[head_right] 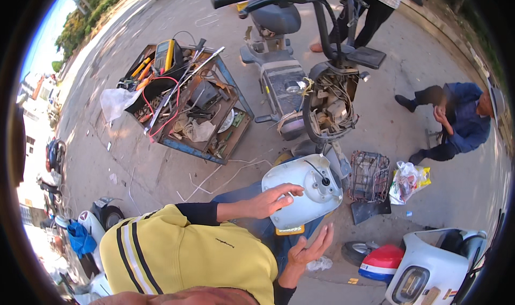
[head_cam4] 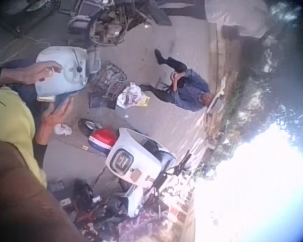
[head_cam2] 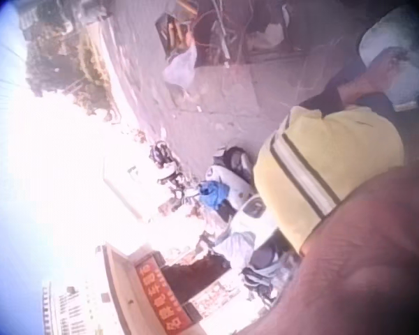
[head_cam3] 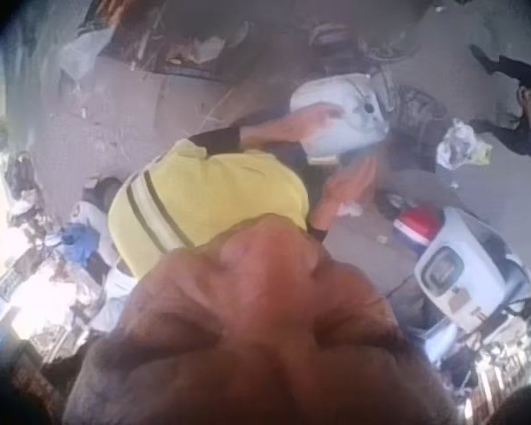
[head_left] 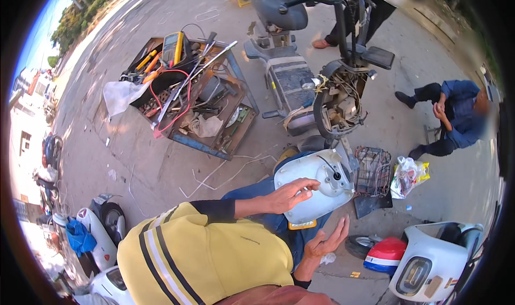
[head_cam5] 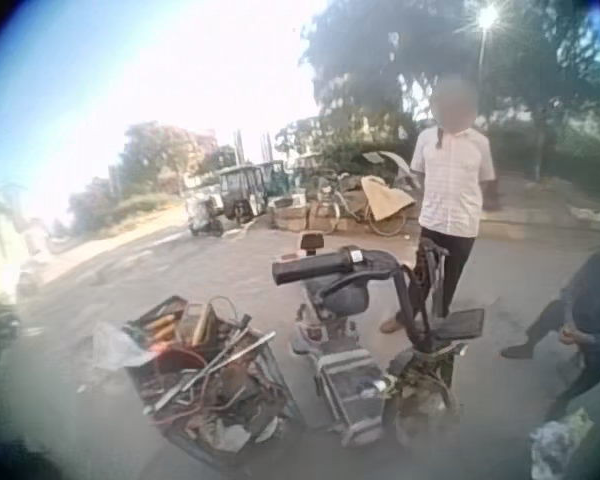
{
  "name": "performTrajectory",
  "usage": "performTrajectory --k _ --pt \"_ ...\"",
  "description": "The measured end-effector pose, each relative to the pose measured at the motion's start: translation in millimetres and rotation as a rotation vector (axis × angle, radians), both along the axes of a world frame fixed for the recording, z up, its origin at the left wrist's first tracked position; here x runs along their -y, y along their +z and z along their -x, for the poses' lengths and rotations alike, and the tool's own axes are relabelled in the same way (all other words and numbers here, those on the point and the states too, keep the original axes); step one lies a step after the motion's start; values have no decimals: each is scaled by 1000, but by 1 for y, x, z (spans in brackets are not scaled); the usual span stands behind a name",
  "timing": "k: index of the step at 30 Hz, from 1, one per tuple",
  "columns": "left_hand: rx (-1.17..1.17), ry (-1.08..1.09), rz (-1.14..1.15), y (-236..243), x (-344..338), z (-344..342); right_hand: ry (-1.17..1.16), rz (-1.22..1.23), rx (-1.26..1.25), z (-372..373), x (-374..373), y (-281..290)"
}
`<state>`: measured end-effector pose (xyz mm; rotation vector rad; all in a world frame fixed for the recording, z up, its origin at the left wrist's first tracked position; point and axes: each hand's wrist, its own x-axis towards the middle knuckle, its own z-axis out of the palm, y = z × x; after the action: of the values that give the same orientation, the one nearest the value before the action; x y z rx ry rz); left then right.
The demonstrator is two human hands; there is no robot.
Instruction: The person works on the electrical wiring of a scooter, stripping wire ends, twisting them together, and wrapping connections with electrical tape. The person handles a white scooter body panel and a roll of tape while seated on the ground.
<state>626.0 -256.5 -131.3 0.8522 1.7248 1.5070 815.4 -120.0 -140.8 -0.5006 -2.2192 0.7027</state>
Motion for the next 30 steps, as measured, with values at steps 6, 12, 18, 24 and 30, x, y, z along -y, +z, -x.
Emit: performTrajectory --k 6,12,18,24,30 --pt "954 -152 -331 -1 -38 -23 308 -121 -5 49 56 -12" --pt "429 171 -331 40 26 25 491 -228 231 43 43 -13" --pt "-182 541 -164 55 79 67 300 -187 88 10 38 -23" --pt "-534 800 -128 46 129 80 238 -103 9 6 41 -20" --pt "-751 926 -10 54 171 93 263 -29 -30 15 42 -3"
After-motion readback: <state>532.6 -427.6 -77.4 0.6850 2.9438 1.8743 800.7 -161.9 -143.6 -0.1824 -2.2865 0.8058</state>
